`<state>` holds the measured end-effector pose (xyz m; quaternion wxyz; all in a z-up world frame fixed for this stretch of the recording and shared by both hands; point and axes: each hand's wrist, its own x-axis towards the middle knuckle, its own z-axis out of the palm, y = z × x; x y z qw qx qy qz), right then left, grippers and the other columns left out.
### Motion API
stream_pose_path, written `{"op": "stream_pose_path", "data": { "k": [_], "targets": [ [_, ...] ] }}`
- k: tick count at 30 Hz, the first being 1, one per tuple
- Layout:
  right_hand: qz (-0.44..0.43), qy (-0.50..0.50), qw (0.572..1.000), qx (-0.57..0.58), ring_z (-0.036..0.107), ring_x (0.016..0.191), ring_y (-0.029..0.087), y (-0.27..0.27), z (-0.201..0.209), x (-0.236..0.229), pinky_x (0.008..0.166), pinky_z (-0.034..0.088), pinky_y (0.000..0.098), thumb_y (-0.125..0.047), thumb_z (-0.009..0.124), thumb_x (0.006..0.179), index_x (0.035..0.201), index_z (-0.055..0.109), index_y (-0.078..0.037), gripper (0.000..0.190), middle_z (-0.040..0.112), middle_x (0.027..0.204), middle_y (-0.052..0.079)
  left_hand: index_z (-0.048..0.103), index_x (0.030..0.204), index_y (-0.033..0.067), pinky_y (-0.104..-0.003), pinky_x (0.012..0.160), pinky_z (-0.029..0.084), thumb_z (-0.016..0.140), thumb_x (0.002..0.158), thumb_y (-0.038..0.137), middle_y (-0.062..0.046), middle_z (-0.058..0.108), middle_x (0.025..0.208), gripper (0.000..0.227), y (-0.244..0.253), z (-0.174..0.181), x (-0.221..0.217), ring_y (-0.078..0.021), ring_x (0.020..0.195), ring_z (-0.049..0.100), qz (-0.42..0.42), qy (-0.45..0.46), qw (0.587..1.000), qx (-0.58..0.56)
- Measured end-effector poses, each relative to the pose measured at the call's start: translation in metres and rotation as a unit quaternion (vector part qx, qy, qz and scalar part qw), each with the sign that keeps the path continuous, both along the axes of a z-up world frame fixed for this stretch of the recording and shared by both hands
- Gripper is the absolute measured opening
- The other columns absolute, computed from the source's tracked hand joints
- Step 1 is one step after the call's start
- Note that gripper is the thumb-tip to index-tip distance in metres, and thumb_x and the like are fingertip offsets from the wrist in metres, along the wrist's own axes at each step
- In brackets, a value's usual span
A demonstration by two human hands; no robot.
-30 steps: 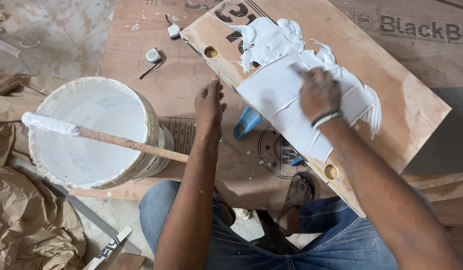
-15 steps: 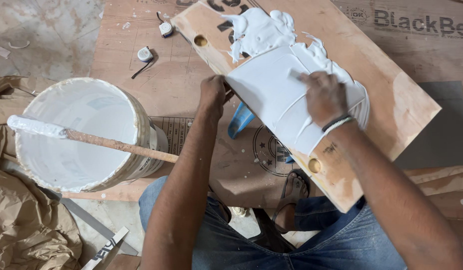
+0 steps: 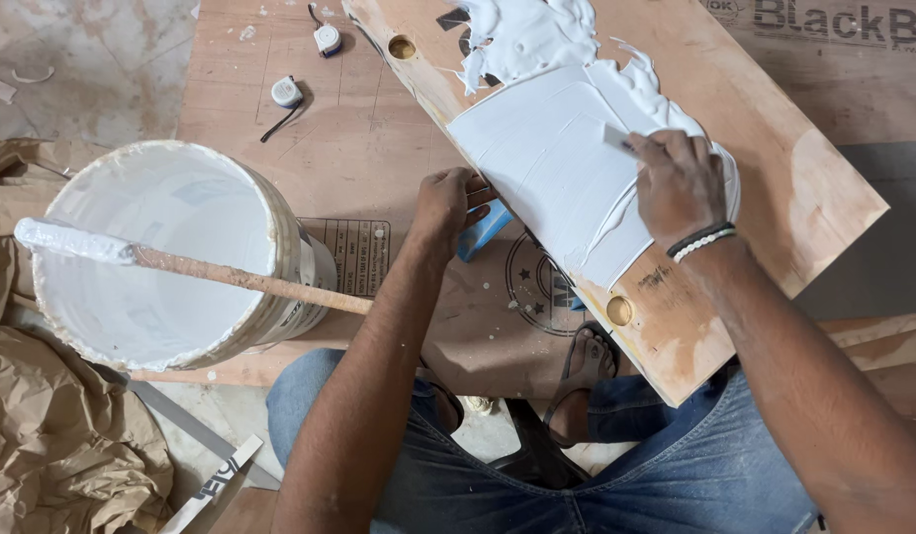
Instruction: The person scoops white filler paste from a bucket using a wooden stick and applies it onto a rectangular wooden board. They then use a small plastic card to spread and smooth the paste across the surface of the board, covering the printed text and filling the grain.
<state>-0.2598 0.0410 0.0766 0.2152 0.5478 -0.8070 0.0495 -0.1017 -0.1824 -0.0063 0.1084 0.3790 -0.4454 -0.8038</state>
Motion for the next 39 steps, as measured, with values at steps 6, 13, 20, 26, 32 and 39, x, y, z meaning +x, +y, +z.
{"op": "stream_pose_path", "data": {
  "k": [6, 13, 20, 26, 32, 39],
  "targets": [
    [0.087, -0.085, 0.99, 0.069, 0.062, 0.089, 0.023, 0.037, -0.029, 0.123, 0.08, 0.052, 0.0411, -0.01, 0.057, 0.094, 0.122, 0.07, -0.014, 0.031, 0.068, 0.112, 0.009, 0.064, 0.117, -0.0075, -0.039, 0.089, 0.056, 0.038, 0.098, 0.019, -0.019, 0.074, 0.106, 0.041, -0.022, 0.003, -0.011, -0.0251, 0.099, 0.071, 0.006, -0.018, 0.999, -0.032],
    [-0.014, -0.1, 0.991, 0.087, 0.059, 0.096, 0.028, 0.018, 0.002, 0.044, 0.079, 0.051, 0.0422, -0.005, 0.05, 0.099, 0.136, 0.065, -0.01, 0.04, 0.064, 0.122, 0.015, 0.059, 0.122, -0.0018, -0.045, 0.094, 0.052, 0.039, 0.098, 0.031, -0.02, 0.067, 0.117, 0.046, -0.009, 0.027, -0.01, -0.0287, 0.111, 0.065, -0.012, -0.071, 0.997, 0.008],
    [-0.008, -0.059, 0.996, 0.072, 0.062, 0.102, 0.028, 0.017, -0.019, 0.036, 0.087, 0.052, 0.0432, -0.009, 0.055, 0.099, 0.133, 0.064, -0.011, 0.035, 0.067, 0.117, 0.015, 0.06, 0.123, -0.0051, -0.043, 0.095, 0.054, 0.036, 0.101, 0.042, -0.025, 0.071, 0.115, 0.057, 0.003, 0.009, -0.014, -0.0285, 0.107, 0.068, -0.028, -0.057, 0.998, -0.003],
    [0.128, -0.099, 0.985, 0.059, 0.061, 0.098, 0.024, 0.061, -0.013, 0.161, 0.091, 0.052, 0.0483, -0.016, 0.065, 0.084, 0.126, 0.062, -0.011, 0.042, 0.068, 0.111, 0.009, 0.06, 0.123, -0.0078, -0.045, 0.092, 0.055, 0.039, 0.099, 0.043, -0.024, 0.071, 0.115, 0.06, -0.022, 0.009, -0.016, -0.0287, 0.105, 0.07, -0.031, -0.035, 0.998, -0.043],
    [-0.082, -0.046, 0.993, 0.072, 0.06, 0.097, 0.029, 0.024, 0.001, 0.0, 0.081, 0.05, 0.0462, -0.013, 0.055, 0.1, 0.138, 0.06, -0.017, 0.039, 0.065, 0.119, 0.015, 0.054, 0.129, -0.0038, -0.045, 0.09, 0.057, 0.042, 0.099, 0.052, -0.018, 0.068, 0.114, 0.065, 0.009, 0.019, -0.006, -0.0283, 0.106, 0.067, -0.07, -0.1, 0.992, -0.012],
    [-0.146, -0.249, 0.921, 0.261, 0.064, 0.074, 0.02, 0.047, -0.028, 0.088, 0.065, 0.056, 0.0369, -0.018, 0.037, 0.11, 0.147, 0.054, -0.026, 0.041, 0.068, 0.115, 0.009, 0.063, 0.113, -0.0068, -0.043, 0.086, 0.059, 0.039, 0.098, 0.055, -0.021, 0.071, 0.097, 0.068, 0.001, 0.002, -0.016, -0.028, 0.095, 0.071, -0.037, -0.087, 0.995, -0.017]
  ]
}}
